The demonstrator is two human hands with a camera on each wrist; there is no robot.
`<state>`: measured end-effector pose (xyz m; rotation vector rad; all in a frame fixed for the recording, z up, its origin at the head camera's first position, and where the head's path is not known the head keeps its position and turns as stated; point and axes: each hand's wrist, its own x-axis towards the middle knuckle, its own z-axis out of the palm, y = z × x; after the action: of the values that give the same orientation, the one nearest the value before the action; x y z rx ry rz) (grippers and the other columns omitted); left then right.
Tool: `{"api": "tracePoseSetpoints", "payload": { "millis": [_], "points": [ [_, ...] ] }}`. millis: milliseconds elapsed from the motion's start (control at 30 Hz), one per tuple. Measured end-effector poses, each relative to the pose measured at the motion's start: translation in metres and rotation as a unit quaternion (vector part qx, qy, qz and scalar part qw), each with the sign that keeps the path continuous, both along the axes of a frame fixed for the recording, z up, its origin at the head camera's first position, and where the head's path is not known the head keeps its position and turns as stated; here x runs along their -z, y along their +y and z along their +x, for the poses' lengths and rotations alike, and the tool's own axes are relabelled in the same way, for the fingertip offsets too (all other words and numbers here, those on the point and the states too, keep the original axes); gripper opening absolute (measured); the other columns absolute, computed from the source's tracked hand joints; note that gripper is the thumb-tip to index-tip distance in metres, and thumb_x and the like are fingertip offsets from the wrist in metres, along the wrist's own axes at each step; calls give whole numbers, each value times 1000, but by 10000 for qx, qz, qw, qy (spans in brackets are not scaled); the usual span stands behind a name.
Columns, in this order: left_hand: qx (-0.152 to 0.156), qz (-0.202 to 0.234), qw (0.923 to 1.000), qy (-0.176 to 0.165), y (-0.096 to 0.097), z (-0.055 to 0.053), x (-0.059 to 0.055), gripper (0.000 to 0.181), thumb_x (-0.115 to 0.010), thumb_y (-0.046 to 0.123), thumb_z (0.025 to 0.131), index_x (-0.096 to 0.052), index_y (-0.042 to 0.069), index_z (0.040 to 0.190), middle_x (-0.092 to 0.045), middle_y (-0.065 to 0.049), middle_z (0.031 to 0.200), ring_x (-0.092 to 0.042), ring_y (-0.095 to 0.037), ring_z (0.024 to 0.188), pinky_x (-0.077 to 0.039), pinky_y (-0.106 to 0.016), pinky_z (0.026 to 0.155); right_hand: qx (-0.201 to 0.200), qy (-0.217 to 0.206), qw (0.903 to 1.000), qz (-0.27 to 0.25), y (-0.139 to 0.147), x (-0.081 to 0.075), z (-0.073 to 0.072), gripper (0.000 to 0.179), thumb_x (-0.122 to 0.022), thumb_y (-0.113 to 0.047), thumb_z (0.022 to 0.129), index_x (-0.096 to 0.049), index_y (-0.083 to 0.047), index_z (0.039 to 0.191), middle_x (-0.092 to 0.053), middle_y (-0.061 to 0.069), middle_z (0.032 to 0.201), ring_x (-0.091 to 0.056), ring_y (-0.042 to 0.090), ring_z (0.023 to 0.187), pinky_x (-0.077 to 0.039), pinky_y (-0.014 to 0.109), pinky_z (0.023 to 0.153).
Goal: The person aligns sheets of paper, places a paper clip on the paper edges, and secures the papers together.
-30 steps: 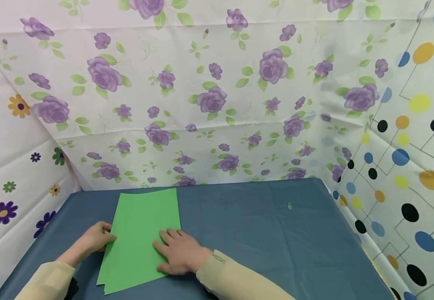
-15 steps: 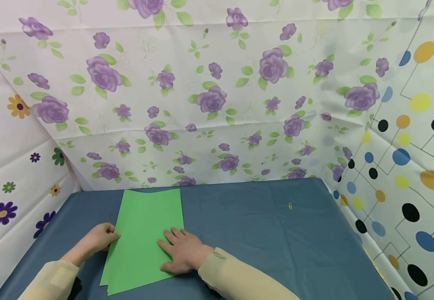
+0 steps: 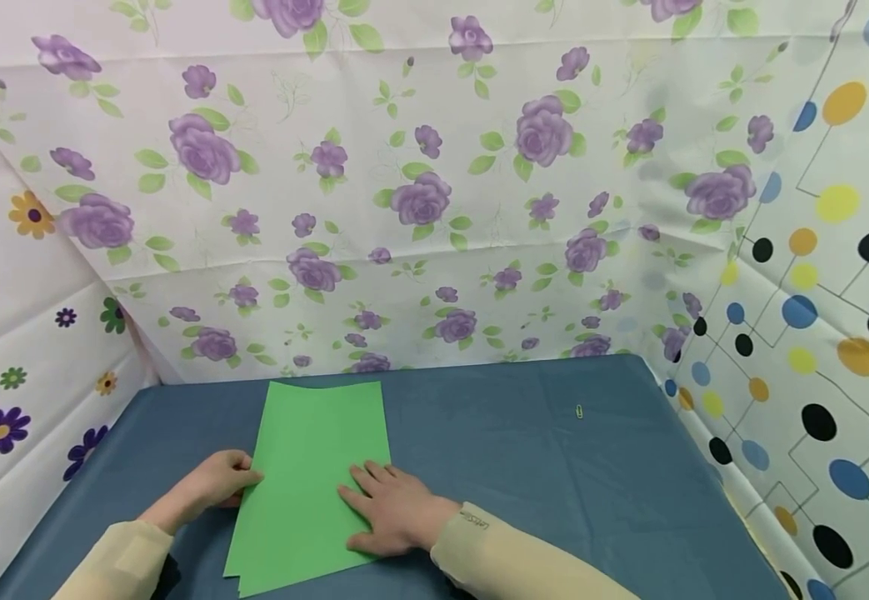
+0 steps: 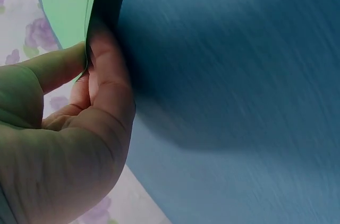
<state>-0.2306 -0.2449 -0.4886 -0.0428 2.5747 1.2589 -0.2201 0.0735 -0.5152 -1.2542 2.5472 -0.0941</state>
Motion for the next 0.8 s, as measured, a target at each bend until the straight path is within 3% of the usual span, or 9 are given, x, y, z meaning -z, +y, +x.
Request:
{"api": "tracePoseSetpoints", "payload": {
  "millis": [133, 400, 800],
  "points": [
    [14, 34, 10000, -37, 11, -1, 0, 43, -62, 3, 100, -26, 12, 79, -20, -1, 71, -23, -16, 61, -35, -33, 60, -25, 18, 10000, -22, 13, 2, 2, 75, -35, -67, 104, -15, -30, 166, -9, 2, 172, -9, 24, 157, -22, 42, 124],
    [140, 223, 9996, -58, 34, -7, 4, 52, -64, 1, 99, -20, 15, 74, -14, 1, 68, -16, -15, 58, -34, -32, 57, 37, -91, 9999, -28, 37, -8, 11, 75, -39, -65, 104, -18, -27, 166, -12, 4, 171, -13, 27, 156, -26, 44, 122],
    [408, 385, 9984, -71, 70, -12, 7, 52, -65, 1, 99, -22, 16, 74, -16, 2, 67, -17, -15, 56, -37, -31, 57, 251, -233, 9991, -244, 78, -1, 17, 76, -41, -65, 104, -20, -26, 166, -12, 5, 171, -14, 29, 156, -27, 48, 122]
  ]
}}
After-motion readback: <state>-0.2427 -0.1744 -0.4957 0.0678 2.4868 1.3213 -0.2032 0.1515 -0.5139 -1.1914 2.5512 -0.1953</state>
